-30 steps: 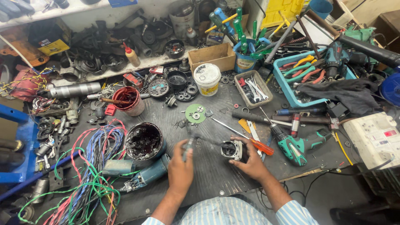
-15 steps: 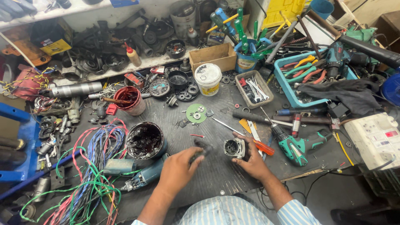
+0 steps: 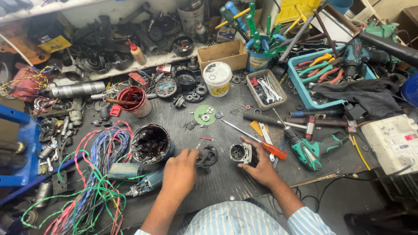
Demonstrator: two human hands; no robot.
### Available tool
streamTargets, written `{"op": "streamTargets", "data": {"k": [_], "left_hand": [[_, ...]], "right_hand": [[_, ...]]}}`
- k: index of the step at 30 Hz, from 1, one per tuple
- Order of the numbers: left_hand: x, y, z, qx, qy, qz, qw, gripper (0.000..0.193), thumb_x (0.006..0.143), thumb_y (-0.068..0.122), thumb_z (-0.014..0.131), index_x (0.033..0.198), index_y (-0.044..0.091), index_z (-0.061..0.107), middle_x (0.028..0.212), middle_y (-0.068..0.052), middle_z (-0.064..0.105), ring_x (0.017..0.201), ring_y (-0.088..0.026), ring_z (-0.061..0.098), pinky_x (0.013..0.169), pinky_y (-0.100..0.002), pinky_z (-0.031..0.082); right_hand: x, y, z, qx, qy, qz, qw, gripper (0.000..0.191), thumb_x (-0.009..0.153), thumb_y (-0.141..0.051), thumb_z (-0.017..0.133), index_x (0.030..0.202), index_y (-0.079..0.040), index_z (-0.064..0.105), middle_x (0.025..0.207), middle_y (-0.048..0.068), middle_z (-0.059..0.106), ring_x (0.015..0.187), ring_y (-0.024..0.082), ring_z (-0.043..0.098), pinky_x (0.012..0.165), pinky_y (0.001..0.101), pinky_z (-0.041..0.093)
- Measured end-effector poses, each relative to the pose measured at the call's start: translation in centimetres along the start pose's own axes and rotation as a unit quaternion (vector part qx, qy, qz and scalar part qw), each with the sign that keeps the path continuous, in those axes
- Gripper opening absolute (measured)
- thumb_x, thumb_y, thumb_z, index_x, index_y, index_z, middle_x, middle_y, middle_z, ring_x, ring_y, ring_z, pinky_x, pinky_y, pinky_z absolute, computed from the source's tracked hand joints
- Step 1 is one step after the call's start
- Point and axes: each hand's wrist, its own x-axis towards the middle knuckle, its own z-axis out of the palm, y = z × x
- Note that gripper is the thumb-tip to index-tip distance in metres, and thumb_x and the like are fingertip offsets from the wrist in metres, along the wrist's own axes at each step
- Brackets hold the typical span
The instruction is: The person applies a dark lubricant to the interior of a small motor housing using a screwdriver, then wipes the housing with a dark cloth. The person repeats the application and wiping on the same housing throughout the clip.
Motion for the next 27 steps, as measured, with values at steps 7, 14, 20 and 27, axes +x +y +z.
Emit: {"op": "streamTargets", "data": {"k": [7,14,20,27], "left_hand": [[1.0,0.8,2.9,0.033,-0.046,0.011,0.998,0.016,0.078,0.029,0.076,0.088,0.017,0.077,0.092,-0.004,0.065,0.097,-0.025,0.061,0.085,-0.046,0.039],[1.2,2.4,5.7,0.066,-0.043,-0.015,0.997,0.018,0.078,0.033,0.077,0.089,0.018,0.078,0.092,-0.005,0.064,0.095,-0.025,0.06,0.084,-0.046,0.038],[1.4,2.1,5.8,0.067,-0.008,-0.011,0.998,0.014,0.082,0.028,0.074,0.087,0.015,0.077,0.09,-0.005,0.063,0.093,-0.024,0.061,0.085,-0.045,0.039],[1.2,4.2,3.9,-0.175,0.162,0.033,0.971,0.015,0.081,0.024,0.079,0.091,0.014,0.076,0.104,-0.006,0.069,0.098,-0.026,0.062,0.09,-0.043,0.041]], "right_hand": [[0.1,-1.8,0.5,-0.118,0.002,-0.023,0.993,0.082,0.071,-0.005,0.089,0.14,-0.009,0.047,0.153,0.012,0.053,0.141,0.025,0.051,0.115,0.0381,0.042],[0.1,-2.5,0.7,-0.118,-0.001,-0.01,0.993,0.08,0.07,-0.008,0.09,0.14,-0.01,0.049,0.153,0.01,0.054,0.141,0.024,0.052,0.115,0.0377,0.043],[-0.2,-2.6,0.8,-0.162,-0.005,0.03,0.986,0.083,0.068,-0.015,0.091,0.14,-0.012,0.05,0.15,0.006,0.057,0.14,0.024,0.053,0.115,0.0384,0.044],[-0.2,-2.5,1.0,-0.294,-0.026,-0.016,0.955,0.088,0.064,-0.023,0.095,0.14,-0.012,0.052,0.144,0.007,0.061,0.136,0.029,0.055,0.116,0.0493,0.029]]}}
